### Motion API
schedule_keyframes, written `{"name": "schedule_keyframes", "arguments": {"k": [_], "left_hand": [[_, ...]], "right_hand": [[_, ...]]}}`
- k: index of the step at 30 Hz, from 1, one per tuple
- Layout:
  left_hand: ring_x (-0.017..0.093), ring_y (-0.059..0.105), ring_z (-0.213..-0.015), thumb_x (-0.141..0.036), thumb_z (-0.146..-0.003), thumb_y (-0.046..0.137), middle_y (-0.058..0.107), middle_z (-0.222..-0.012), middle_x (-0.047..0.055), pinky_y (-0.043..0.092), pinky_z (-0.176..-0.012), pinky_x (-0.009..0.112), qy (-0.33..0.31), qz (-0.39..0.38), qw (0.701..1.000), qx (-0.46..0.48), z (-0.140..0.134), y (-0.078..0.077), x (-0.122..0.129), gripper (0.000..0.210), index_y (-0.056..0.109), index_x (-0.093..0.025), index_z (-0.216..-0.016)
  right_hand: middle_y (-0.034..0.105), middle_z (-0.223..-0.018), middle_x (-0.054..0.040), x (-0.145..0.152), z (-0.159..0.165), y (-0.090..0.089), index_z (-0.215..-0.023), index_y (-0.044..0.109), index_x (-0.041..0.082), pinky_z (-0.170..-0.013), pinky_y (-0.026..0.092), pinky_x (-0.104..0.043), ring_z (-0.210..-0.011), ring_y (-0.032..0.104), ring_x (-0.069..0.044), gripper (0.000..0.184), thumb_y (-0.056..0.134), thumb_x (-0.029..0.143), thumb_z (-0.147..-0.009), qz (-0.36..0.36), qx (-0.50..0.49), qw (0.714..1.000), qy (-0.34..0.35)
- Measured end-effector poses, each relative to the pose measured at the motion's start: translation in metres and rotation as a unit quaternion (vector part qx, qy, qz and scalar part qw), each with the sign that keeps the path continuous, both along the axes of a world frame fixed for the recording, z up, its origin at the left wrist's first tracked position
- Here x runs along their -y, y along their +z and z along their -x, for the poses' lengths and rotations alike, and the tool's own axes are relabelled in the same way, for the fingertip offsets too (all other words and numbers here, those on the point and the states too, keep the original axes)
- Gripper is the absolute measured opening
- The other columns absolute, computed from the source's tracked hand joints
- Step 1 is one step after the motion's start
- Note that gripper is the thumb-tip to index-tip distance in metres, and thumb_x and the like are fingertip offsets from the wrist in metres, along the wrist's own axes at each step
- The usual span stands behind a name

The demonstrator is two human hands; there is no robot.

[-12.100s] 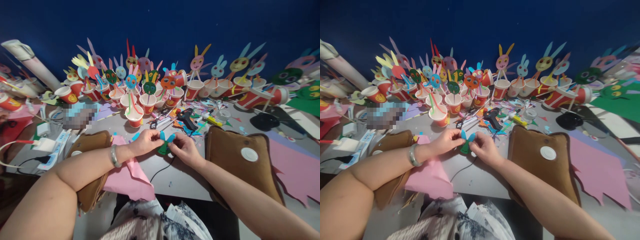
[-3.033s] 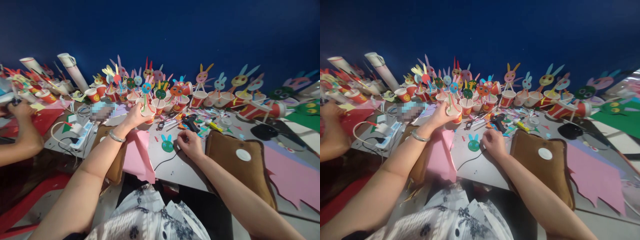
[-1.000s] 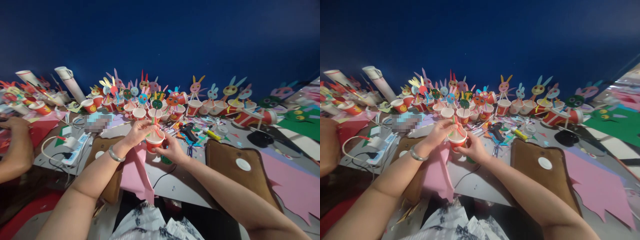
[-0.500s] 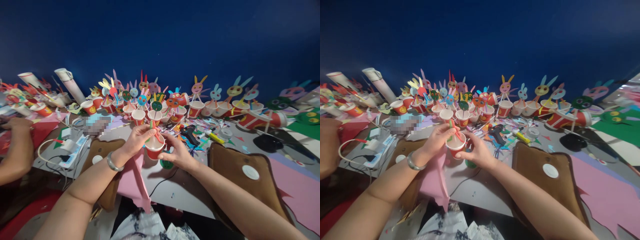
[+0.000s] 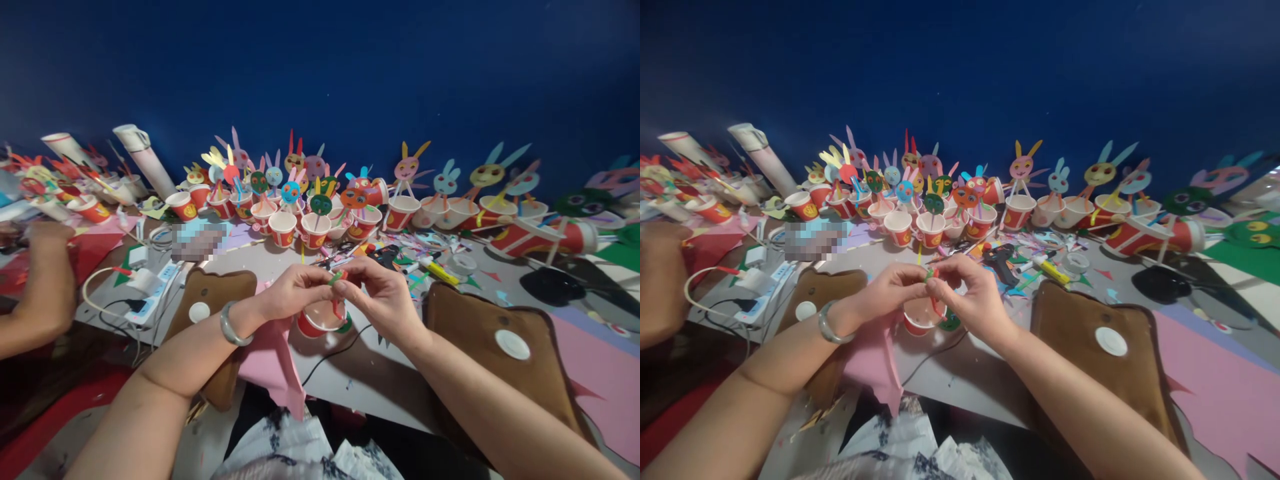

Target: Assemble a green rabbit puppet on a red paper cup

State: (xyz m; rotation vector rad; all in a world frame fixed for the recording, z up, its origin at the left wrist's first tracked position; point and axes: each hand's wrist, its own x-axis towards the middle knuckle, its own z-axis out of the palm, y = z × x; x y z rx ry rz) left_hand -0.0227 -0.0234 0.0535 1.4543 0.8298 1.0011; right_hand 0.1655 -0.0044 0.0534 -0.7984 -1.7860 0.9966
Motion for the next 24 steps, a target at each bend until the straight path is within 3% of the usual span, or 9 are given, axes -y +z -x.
{"name": "schedule_keyframes", "arguments": {"k": [6, 13, 24], "left_hand": [[0.015, 0.061, -0.073, -0.052, -0.083, 0.072, 0.068, -0.077, 0.006, 0.047, -0.069, 0.026, -0.007, -0.016, 1.0, -0.025, 0.0, -0.0038, 0.0008, 0.04, 0.071, -0.013, -0.078], [0.013, 0.056, -0.068, -0.055, -0.084, 0.068, 0.064, -0.071, 0.004, 0.043, -0.062, 0.024, 0.008, -0.056, 0.996, -0.065, -0.0038, -0.0045, 0.0042, 0.043, 0.068, -0.012, -0.074], [0.013, 0.062, -0.071, -0.033, -0.088, 0.067, 0.069, -0.078, 0.006, 0.048, -0.064, 0.023, 0.039, -0.041, 0.994, -0.091, -0.0008, -0.001, 0.0054, 0.022, 0.065, -0.013, -0.08]], "right_hand": [[0.064, -0.075, -0.0015, -0.0003, -0.0004, -0.0013, -0.081, 0.067, 0.021, -0.063, 0.047, -0.029, -0.066, 0.058, -0.015, 0.016, 0.072, 0.035, -0.086, 0.008, -0.005, 1.0, 0.01], [0.058, -0.067, 0.0002, -0.0001, 0.0027, -0.0003, -0.069, 0.058, 0.021, -0.059, 0.043, -0.028, -0.062, 0.052, -0.014, 0.026, 0.072, 0.038, -0.083, -0.006, 0.002, 1.0, -0.008], [0.068, -0.072, -0.0032, -0.0047, -0.0012, -0.0089, -0.076, 0.067, 0.02, -0.063, 0.052, -0.031, -0.068, 0.063, -0.018, 0.032, 0.077, 0.05, -0.081, 0.081, -0.013, 0.996, 0.029]]}}
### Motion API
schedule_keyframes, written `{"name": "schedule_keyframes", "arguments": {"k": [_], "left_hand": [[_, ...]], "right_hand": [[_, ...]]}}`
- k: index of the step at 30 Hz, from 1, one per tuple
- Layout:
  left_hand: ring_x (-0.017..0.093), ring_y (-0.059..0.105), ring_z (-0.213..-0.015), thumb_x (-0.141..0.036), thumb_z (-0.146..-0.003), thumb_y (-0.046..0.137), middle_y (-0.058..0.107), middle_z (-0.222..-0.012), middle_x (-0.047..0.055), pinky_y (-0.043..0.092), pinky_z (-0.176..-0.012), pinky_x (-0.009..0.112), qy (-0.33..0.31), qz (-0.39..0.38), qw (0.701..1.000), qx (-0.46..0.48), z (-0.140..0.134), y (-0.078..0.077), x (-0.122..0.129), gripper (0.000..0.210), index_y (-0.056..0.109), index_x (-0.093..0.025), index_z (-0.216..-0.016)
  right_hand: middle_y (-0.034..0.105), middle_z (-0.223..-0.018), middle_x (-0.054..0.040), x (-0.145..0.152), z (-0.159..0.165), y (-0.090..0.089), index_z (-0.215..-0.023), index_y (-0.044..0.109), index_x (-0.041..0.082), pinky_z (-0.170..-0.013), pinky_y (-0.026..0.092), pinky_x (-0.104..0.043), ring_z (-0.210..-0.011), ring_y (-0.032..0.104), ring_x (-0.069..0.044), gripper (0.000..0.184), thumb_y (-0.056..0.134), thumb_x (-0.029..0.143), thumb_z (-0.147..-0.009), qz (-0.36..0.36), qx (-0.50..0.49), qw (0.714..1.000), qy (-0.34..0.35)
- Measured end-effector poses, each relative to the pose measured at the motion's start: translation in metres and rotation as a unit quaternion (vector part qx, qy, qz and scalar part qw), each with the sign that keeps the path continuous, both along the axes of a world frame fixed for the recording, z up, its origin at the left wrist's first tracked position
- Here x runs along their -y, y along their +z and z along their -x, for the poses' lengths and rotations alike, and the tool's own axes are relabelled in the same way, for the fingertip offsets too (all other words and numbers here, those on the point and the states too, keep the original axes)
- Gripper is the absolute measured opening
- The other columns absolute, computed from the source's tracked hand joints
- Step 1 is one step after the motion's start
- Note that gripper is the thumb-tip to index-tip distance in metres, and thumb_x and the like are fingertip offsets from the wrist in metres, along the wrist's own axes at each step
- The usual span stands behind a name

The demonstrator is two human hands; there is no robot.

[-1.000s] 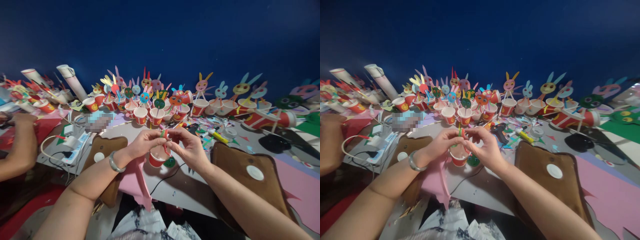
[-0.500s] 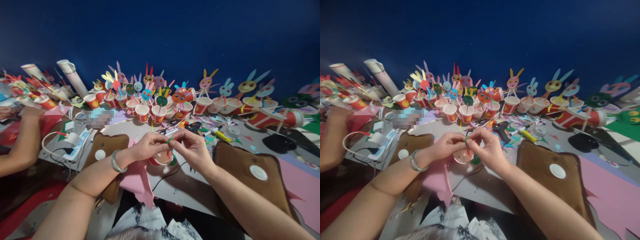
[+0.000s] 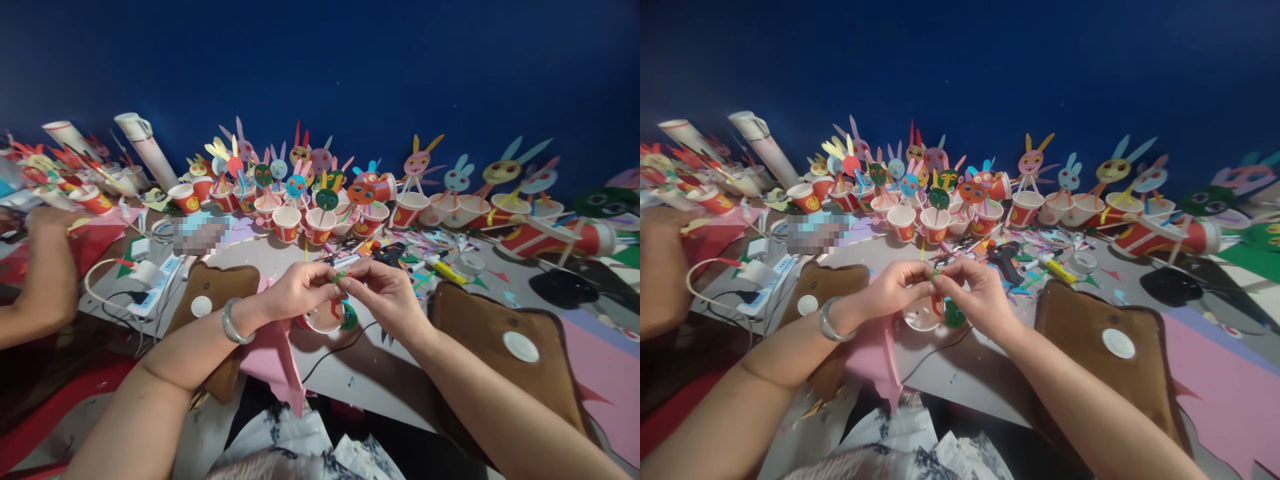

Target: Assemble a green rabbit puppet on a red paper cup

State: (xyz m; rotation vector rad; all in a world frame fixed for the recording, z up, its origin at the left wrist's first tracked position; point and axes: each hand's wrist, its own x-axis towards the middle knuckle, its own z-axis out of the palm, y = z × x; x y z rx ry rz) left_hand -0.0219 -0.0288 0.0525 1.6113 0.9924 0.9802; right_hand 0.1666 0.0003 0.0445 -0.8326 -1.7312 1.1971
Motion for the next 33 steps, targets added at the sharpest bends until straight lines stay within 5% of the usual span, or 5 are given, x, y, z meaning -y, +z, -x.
{"name": "schedule_keyframes", "arguments": {"k": [5, 11, 19, 33], "left_hand": [[0.01, 0.057, -0.064, -0.041, -0.089, 0.066, 0.064, -0.073, 0.003, 0.043, -0.057, 0.021, 0.0, 0.011, 0.999, 0.031, 0.0, -0.005, 0.0, 0.028, 0.062, -0.014, -0.091], [0.005, 0.032, -0.047, -0.044, -0.092, 0.062, 0.038, -0.055, -0.009, 0.024, -0.044, 0.019, -0.016, 0.027, 0.999, 0.025, 0.001, -0.001, 0.002, 0.03, 0.053, -0.017, -0.098], [0.01, 0.05, -0.066, -0.042, -0.092, 0.059, 0.058, -0.076, 0.001, 0.04, -0.058, 0.022, 0.008, -0.069, 0.997, -0.043, 0.002, 0.005, 0.003, 0.028, 0.057, -0.016, -0.086], [0.013, 0.057, -0.071, -0.041, -0.092, 0.058, 0.065, -0.078, 0.003, 0.04, -0.058, 0.022, 0.067, -0.109, 0.989, -0.08, 0.004, 0.006, 0.005, 0.026, 0.061, -0.016, -0.086]], "right_hand": [[0.069, -0.074, -0.0038, -0.001, 0.003, 0.0, -0.081, 0.067, 0.019, -0.062, 0.053, -0.03, -0.067, 0.064, -0.017, 0.036, 0.081, 0.052, -0.075, 0.023, -0.022, 0.999, -0.027], [0.067, -0.067, -0.0024, 0.001, 0.006, 0.001, -0.075, 0.065, 0.019, -0.054, 0.05, -0.026, -0.057, 0.059, -0.013, 0.035, 0.079, 0.051, -0.077, 0.045, -0.03, 0.998, -0.028], [0.065, -0.068, -0.0015, 0.0, 0.008, 0.003, -0.075, 0.065, 0.019, -0.052, 0.046, -0.025, -0.057, 0.056, -0.012, 0.032, 0.08, 0.047, -0.075, 0.023, -0.02, 0.999, -0.036], [0.063, -0.063, -0.0009, 0.008, 0.01, -0.002, -0.07, 0.062, 0.02, -0.05, 0.044, -0.025, -0.054, 0.054, -0.012, 0.034, 0.077, 0.05, -0.079, 0.013, 0.003, 0.999, -0.044]]}}
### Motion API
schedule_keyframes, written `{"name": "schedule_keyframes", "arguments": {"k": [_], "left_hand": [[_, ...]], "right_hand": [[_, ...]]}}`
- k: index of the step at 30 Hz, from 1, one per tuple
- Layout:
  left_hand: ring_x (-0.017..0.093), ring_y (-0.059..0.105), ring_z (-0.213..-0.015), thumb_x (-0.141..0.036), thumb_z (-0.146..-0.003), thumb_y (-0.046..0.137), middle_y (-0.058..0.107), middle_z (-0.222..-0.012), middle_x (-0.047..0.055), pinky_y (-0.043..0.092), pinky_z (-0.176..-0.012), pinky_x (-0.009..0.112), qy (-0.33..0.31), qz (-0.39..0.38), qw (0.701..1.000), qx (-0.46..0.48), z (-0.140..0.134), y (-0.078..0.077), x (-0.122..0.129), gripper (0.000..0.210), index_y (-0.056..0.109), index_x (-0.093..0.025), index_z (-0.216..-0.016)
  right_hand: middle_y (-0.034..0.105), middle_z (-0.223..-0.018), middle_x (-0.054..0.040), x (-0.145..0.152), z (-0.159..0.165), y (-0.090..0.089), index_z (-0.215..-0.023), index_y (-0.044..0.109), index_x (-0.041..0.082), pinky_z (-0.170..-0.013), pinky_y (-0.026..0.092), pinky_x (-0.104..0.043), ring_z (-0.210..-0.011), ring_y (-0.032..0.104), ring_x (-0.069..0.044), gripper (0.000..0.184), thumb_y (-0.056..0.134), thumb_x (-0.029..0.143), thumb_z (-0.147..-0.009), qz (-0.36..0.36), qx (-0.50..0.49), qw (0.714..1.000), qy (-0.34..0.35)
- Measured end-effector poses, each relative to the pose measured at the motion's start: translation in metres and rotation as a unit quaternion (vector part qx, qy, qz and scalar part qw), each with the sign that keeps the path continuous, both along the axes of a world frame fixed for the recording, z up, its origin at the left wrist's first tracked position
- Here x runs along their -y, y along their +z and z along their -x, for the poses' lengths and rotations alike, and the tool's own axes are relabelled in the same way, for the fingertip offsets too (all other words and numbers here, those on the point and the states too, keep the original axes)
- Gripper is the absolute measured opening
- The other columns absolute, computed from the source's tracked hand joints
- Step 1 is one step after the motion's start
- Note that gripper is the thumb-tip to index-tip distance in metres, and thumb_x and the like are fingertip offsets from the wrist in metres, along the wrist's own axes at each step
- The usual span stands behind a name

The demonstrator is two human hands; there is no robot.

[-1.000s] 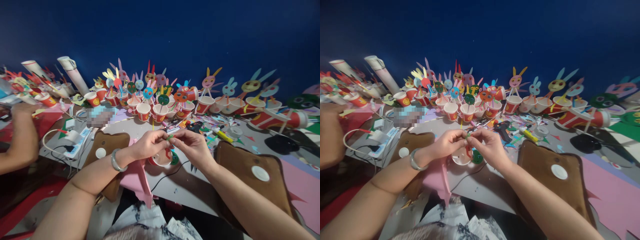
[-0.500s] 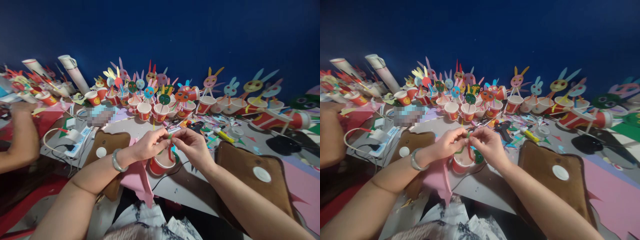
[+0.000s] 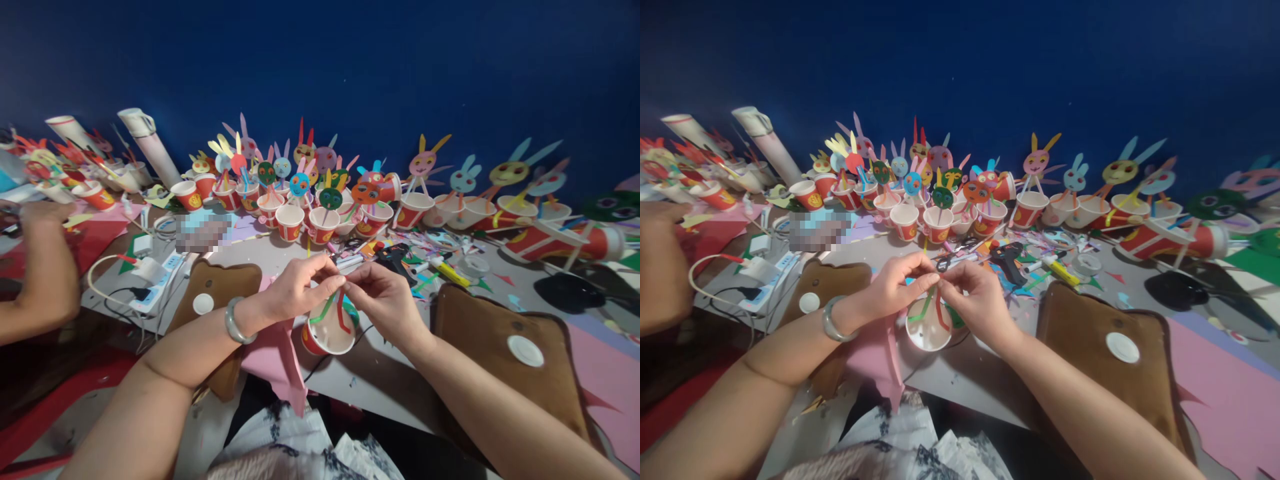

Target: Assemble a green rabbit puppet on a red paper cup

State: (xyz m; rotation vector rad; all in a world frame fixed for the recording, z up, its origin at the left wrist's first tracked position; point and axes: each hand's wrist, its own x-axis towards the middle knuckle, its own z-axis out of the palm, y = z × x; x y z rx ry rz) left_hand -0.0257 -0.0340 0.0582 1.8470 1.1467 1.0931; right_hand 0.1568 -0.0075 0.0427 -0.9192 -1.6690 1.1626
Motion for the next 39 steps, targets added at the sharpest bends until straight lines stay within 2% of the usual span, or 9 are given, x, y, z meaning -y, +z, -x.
{"name": "schedule_keyframes", "arguments": {"k": [5, 11, 31, 39], "left_hand": [[0.012, 0.057, -0.069, -0.041, -0.09, 0.061, 0.064, -0.075, 0.002, 0.038, -0.056, 0.022, 0.017, 0.011, 1.0, 0.005, -0.001, 0.002, 0.0, 0.026, 0.059, -0.016, -0.081], [0.011, 0.056, -0.07, -0.032, -0.089, 0.06, 0.064, -0.076, 0.001, 0.039, -0.057, 0.021, 0.013, 0.014, 1.0, -0.002, -0.001, 0.004, 0.001, 0.018, 0.059, -0.016, -0.081], [0.011, 0.058, -0.068, -0.024, -0.091, 0.054, 0.065, -0.076, 0.001, 0.044, -0.064, 0.022, 0.022, -0.088, 0.993, -0.07, -0.001, 0.0, 0.003, 0.012, 0.056, -0.017, -0.082], [0.012, 0.058, -0.068, -0.026, -0.092, 0.053, 0.065, -0.075, 0.001, 0.043, -0.063, 0.023, 0.029, -0.088, 0.993, -0.077, -0.001, 0.001, 0.005, 0.014, 0.057, -0.017, -0.082]], "right_hand": [[0.063, -0.063, -0.0009, 0.004, 0.001, 0.0, -0.071, 0.061, 0.019, -0.05, 0.044, -0.024, -0.055, 0.054, -0.012, 0.034, 0.077, 0.048, -0.079, -0.002, 0.0, 1.0, -0.004], [0.059, -0.061, 0.001, 0.007, 0.003, 0.0, -0.072, 0.06, 0.019, -0.045, 0.04, -0.022, -0.051, 0.05, -0.01, 0.032, 0.075, 0.046, -0.08, 0.012, 0.005, 1.0, 0.001], [0.057, -0.059, 0.0025, 0.01, 0.007, -0.009, -0.072, 0.057, 0.019, -0.041, 0.038, -0.021, -0.046, 0.049, -0.009, 0.024, 0.071, 0.037, -0.082, 0.04, -0.004, 0.999, 0.001], [0.056, -0.057, 0.0032, 0.012, 0.009, -0.008, -0.072, 0.056, 0.02, -0.04, 0.037, -0.021, -0.044, 0.048, -0.009, 0.026, 0.071, 0.038, -0.082, 0.044, -0.012, 0.999, -0.001]]}}
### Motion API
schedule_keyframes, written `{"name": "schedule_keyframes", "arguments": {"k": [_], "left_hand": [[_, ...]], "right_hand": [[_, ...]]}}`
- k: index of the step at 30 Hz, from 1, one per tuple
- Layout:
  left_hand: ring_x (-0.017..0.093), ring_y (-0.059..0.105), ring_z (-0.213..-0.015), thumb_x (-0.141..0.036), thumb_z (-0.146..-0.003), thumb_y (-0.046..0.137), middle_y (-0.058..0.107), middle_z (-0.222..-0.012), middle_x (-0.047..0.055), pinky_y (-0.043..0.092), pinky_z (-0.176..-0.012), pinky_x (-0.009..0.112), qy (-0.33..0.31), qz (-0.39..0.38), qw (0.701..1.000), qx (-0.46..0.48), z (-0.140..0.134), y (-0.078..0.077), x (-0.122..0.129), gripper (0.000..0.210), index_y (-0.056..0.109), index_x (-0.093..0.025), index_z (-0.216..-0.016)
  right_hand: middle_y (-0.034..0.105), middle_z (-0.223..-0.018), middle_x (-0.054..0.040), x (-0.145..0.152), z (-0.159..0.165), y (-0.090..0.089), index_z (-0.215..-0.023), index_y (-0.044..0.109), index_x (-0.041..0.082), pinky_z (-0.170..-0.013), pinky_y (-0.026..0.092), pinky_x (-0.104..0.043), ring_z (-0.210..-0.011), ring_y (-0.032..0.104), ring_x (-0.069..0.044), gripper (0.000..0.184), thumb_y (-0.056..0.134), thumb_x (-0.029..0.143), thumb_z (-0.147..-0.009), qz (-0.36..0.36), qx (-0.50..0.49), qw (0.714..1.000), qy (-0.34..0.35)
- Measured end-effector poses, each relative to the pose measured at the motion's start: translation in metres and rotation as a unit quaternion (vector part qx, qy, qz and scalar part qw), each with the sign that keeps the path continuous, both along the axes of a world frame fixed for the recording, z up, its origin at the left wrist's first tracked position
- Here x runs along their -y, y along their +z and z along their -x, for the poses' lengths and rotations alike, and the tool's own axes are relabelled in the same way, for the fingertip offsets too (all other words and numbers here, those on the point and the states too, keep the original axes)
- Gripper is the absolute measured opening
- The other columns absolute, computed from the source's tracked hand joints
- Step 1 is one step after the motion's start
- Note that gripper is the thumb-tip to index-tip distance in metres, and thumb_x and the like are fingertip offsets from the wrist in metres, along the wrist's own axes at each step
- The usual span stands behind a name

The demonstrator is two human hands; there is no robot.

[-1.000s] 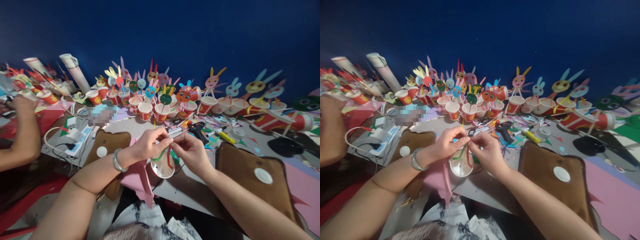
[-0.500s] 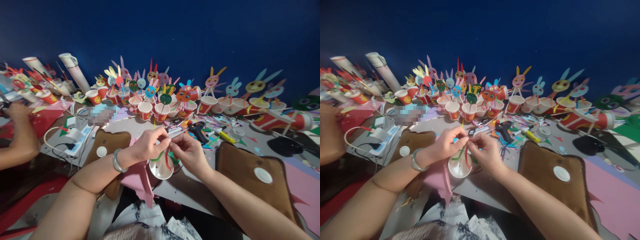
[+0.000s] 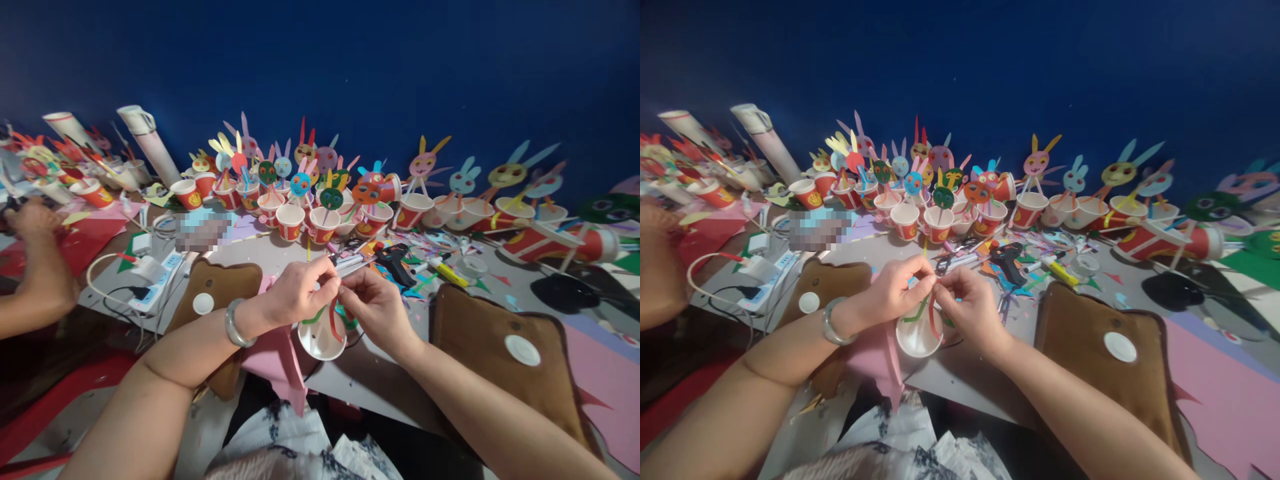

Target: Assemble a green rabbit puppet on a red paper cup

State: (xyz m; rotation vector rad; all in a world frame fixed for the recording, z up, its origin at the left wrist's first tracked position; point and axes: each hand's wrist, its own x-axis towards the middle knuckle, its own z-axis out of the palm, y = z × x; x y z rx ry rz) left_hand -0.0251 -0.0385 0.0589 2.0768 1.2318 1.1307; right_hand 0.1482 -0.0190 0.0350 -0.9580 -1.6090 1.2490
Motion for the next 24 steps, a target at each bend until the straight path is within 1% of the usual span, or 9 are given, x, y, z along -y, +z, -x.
{"name": "schedule_keyframes", "arguments": {"k": [5, 10, 16, 24], "left_hand": [[0.011, 0.059, -0.067, -0.028, -0.09, 0.059, 0.065, -0.073, 0.0, 0.043, -0.062, 0.022, 0.017, 0.004, 1.0, 0.012, -0.0011, -0.0002, -0.0017, 0.015, 0.057, -0.017, -0.08], [0.011, 0.06, -0.067, -0.025, -0.089, 0.058, 0.066, -0.073, 0.0, 0.042, -0.061, 0.022, 0.02, 0.006, 1.0, 0.002, -0.001, -0.002, -0.0011, 0.012, 0.057, -0.017, -0.08], [0.012, 0.059, -0.067, -0.027, -0.089, 0.055, 0.065, -0.074, 0.001, 0.043, -0.061, 0.022, 0.012, 0.001, 1.0, -0.009, 0.0002, -0.0042, -0.0024, 0.012, 0.056, -0.018, -0.081], [0.012, 0.057, -0.066, -0.027, -0.09, 0.052, 0.064, -0.074, 0.001, 0.042, -0.061, 0.022, 0.006, 0.009, 1.0, -0.019, 0.0011, -0.0023, -0.0023, 0.013, 0.055, -0.018, -0.081]], "right_hand": [[0.055, -0.058, 0.003, -0.0008, -0.0016, -0.0029, -0.072, 0.056, 0.02, -0.041, 0.038, -0.021, -0.045, 0.048, -0.009, 0.026, 0.07, 0.039, -0.083, -0.008, 0.004, 1.0, -0.006], [0.056, -0.06, 0.0026, -0.0001, -0.0016, -0.0061, -0.073, 0.056, 0.02, -0.042, 0.038, -0.021, -0.046, 0.048, -0.009, 0.025, 0.07, 0.038, -0.082, -0.01, 0.006, 1.0, -0.003], [0.056, -0.059, 0.0031, 0.0014, 0.0001, -0.0035, -0.073, 0.056, 0.02, -0.04, 0.037, -0.021, -0.045, 0.048, -0.009, 0.028, 0.071, 0.041, -0.081, 0.016, 0.002, 1.0, 0.0], [0.054, -0.056, 0.0041, 0.0021, 0.0009, -0.0011, -0.074, 0.056, 0.02, -0.038, 0.036, -0.021, -0.042, 0.047, -0.008, 0.032, 0.074, 0.045, -0.08, 0.043, -0.006, 0.999, 0.009]]}}
